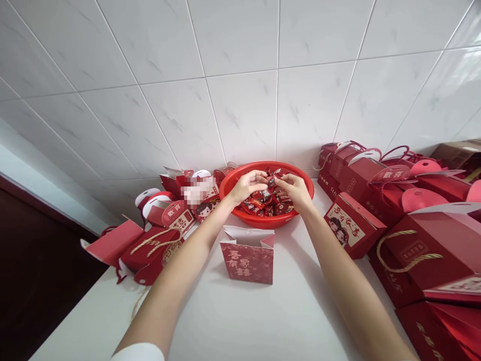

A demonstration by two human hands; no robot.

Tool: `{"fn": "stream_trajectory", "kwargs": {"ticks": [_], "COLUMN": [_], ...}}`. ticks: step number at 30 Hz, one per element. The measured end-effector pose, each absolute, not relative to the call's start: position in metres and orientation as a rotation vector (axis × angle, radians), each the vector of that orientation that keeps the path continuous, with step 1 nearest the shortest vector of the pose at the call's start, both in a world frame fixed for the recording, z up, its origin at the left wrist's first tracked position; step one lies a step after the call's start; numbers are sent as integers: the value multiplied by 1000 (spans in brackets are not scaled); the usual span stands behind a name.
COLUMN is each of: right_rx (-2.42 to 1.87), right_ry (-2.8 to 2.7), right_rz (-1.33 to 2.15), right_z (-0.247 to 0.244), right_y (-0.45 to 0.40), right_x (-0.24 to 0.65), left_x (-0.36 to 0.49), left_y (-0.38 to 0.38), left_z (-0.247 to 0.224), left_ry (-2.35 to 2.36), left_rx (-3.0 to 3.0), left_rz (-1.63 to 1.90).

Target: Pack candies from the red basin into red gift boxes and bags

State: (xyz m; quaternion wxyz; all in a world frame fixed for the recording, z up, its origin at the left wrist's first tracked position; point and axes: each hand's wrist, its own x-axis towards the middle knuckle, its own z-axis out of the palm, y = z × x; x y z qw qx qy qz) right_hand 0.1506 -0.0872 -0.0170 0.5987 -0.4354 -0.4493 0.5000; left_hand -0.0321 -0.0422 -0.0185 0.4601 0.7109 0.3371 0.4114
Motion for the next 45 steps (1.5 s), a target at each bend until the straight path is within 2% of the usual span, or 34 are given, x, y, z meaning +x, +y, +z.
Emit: {"fn": "stream_trajectory", "kwargs": {"ticks": [3, 9, 17, 21, 25, 27, 36, 45], "right_rx": [-955, -874, -852, -872, -890, -900, -908, -842], "right_ry": [-852, -723, -727, -717, -749, -755, -783, -744], "right_rz": [1100, 1204, 1210, 1237, 1232, 1230, 1254, 1225], "right_z": [-18, -18, -17, -18, -18, -18, -16, -21], "right_y": [-83, -80, -80, -78, -77, -78, -82, -75], "right_x": [153, 154, 155, 156, 156, 156, 153, 154], "left_x": [-38, -34, -9, -24, -36, -37, -33, -40], "left_y": [-26, -4, -6, -8, -10, -13, -22, -10], "left_z": [-20, -21, -23, -21, -15, -12, -9, -19], "left_ry": [1072, 1457, 1524, 1415, 1153, 1072, 1023, 1327], "left_rx": [1875, 2299, 2382, 2307, 2080, 1966, 1865, 1991], "left_rz": [991, 225, 26, 155, 684, 834, 893, 845]}}
